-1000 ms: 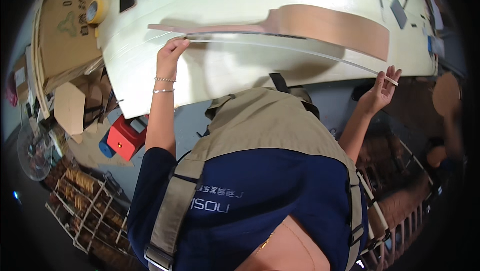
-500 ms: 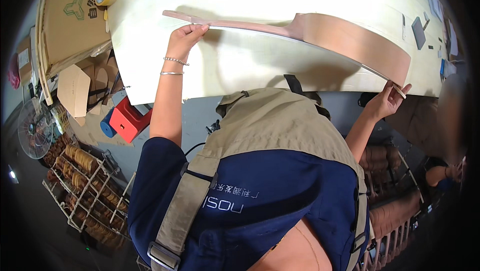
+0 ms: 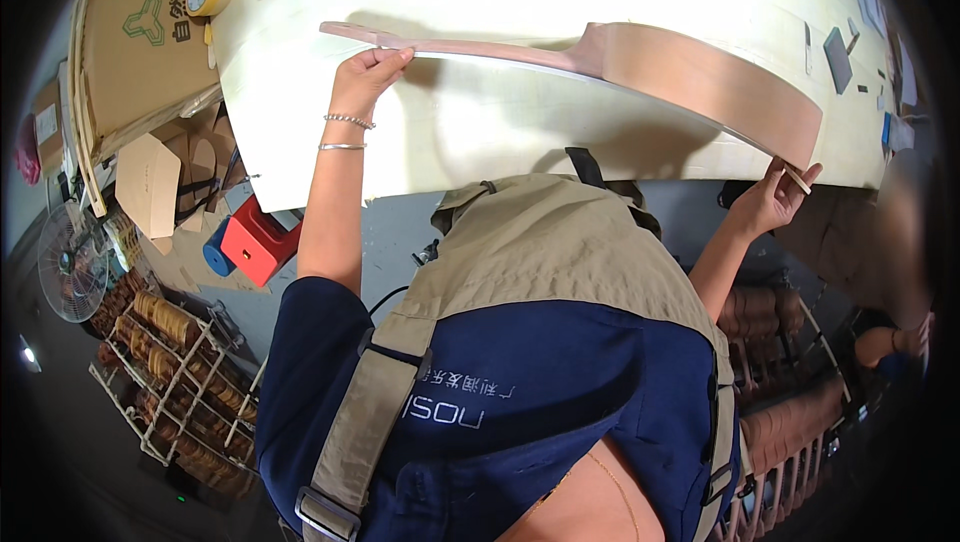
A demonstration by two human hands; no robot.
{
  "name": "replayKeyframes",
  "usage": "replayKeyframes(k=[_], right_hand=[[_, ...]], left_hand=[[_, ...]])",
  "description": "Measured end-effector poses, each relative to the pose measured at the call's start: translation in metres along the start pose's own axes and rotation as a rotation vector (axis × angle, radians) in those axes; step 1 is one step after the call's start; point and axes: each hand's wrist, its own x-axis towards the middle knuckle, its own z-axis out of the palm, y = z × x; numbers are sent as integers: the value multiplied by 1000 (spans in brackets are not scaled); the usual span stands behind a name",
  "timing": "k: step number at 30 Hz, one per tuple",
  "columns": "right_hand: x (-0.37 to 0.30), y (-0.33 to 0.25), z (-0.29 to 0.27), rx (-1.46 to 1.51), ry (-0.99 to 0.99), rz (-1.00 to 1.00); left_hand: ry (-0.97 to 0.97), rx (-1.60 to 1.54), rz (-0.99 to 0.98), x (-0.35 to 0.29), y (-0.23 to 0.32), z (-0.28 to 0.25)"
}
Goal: The person assembles acoustic guitars by attaching necks to bodies. They apply tape to the neck joint, align the neck with the body, and press them together. The person wipes the guitar body with a cloth and places the assembled guitar on a rack before repeating the process with another unit.
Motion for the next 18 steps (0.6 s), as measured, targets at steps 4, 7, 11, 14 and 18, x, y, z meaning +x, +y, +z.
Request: replayKeyframes(k=[4,7,11,14,18], right_hand=[[-1,-1,2,2,11,3],[-2,-2,3,-8,27,4],[0,3,1,-49,29,7],[-2,-2,7,46,38,17],[-3,2,5,38,39,14]], left_hand=[[144,169,108,6,-15,-8],[369,470,723,-7,-23,2],[447,1069,1136,-34,-23,27],[451,1056,1128,-32,-40,26],[466,1162,1115,-31,-40,29]])
